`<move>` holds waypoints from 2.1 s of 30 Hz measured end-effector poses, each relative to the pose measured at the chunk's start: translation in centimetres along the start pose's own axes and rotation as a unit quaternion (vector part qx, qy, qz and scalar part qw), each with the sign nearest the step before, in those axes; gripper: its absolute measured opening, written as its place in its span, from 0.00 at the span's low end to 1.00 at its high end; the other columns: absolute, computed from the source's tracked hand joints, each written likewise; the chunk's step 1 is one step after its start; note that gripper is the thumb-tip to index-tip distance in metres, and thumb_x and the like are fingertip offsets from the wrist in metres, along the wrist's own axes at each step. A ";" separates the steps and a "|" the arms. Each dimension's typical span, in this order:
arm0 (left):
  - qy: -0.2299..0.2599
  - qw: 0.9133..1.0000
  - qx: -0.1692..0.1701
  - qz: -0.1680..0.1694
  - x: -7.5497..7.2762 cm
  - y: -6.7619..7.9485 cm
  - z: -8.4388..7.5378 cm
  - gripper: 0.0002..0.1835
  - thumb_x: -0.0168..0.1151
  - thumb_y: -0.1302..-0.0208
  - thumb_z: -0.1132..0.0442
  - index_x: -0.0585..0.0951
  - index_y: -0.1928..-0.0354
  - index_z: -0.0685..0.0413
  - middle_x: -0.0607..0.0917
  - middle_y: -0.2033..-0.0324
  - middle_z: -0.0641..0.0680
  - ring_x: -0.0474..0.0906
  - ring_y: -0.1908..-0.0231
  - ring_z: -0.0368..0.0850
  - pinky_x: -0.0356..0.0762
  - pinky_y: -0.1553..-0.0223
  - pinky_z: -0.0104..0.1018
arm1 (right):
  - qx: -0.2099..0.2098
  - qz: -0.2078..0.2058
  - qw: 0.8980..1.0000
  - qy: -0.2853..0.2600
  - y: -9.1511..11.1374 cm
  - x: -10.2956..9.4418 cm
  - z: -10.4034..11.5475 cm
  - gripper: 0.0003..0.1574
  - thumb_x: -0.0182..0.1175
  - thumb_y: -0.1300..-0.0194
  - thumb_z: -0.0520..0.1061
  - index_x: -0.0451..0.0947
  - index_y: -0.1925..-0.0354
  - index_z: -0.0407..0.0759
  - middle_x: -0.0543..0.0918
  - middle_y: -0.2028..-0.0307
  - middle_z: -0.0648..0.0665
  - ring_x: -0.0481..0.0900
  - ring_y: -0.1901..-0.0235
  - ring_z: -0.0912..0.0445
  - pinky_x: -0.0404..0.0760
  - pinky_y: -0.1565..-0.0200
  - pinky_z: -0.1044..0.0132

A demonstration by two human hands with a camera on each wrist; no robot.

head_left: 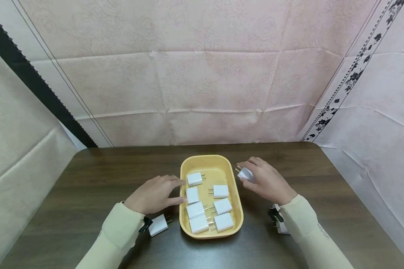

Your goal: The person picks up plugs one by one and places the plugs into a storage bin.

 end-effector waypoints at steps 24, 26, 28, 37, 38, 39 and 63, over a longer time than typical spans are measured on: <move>0.020 0.999 -0.029 0.010 0.1 -0.1 -0.1 0.31 0.67 0.37 0.40 0.81 0.36 0.47 0.83 0.40 0.52 0.80 0.41 0.49 0.78 0.38 0.49 | -0.033 0.027 0.999 -0.005 -1.5 0.9 2.7 0.25 0.72 0.39 0.47 0.83 0.44 0.43 0.81 0.57 0.46 0.77 0.58 0.56 0.81 0.57 0.60; 0.021 0.999 -0.031 0.011 0.1 -0.1 -0.1 0.31 0.67 0.37 0.40 0.81 0.36 0.47 0.83 0.40 0.52 0.80 0.40 0.49 0.78 0.38 0.49 | -0.043 0.027 0.999 0.000 -1.7 1.0 2.8 0.25 0.72 0.39 0.47 0.83 0.44 0.44 0.81 0.57 0.46 0.76 0.58 0.56 0.81 0.57 0.61; 0.021 0.999 -0.032 0.011 0.1 -0.1 -0.1 0.31 0.67 0.37 0.40 0.81 0.36 0.47 0.83 0.40 0.52 0.80 0.40 0.49 0.78 0.38 0.49 | -0.052 0.028 0.998 0.005 -1.9 1.2 3.0 0.25 0.72 0.39 0.47 0.82 0.44 0.44 0.81 0.56 0.47 0.76 0.59 0.56 0.82 0.58 0.62; 0.019 0.999 -0.024 0.010 0.1 -0.2 -0.1 0.32 0.67 0.37 0.39 0.80 0.36 0.47 0.83 0.40 0.52 0.80 0.40 0.48 0.78 0.37 0.48 | -0.092 0.035 0.995 0.023 -2.9 1.8 3.1 0.23 0.71 0.38 0.46 0.82 0.45 0.44 0.83 0.54 0.46 0.79 0.57 0.55 0.84 0.53 0.60; 0.019 0.999 -0.024 0.010 0.0 -0.2 -0.1 0.32 0.67 0.36 0.39 0.80 0.36 0.47 0.83 0.40 0.52 0.80 0.40 0.48 0.78 0.37 0.48 | -0.095 0.038 0.995 0.022 -2.9 1.9 3.1 0.23 0.70 0.38 0.45 0.82 0.44 0.44 0.83 0.53 0.46 0.80 0.56 0.55 0.84 0.52 0.59; 0.019 0.999 -0.024 0.011 0.0 -0.2 -0.1 0.32 0.67 0.36 0.39 0.80 0.36 0.47 0.83 0.40 0.52 0.80 0.40 0.49 0.78 0.37 0.48 | -0.097 0.040 0.994 0.022 -3.0 2.0 3.1 0.23 0.71 0.38 0.45 0.82 0.44 0.44 0.84 0.53 0.46 0.80 0.56 0.55 0.84 0.51 0.59; 0.024 0.999 -0.019 0.011 0.1 -0.2 0.0 0.32 0.67 0.36 0.39 0.80 0.36 0.48 0.84 0.41 0.52 0.81 0.41 0.49 0.78 0.38 0.49 | -0.116 0.088 0.989 0.012 -4.7 4.1 3.3 0.23 0.73 0.40 0.46 0.83 0.46 0.44 0.84 0.53 0.46 0.82 0.55 0.55 0.79 0.53 0.56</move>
Point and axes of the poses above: each hand's wrist, its own y-axis away from the middle knuckle, its own x-axis out of the palm, z = x × y, the point moved 3 cm from there along -y, towards the middle knuckle
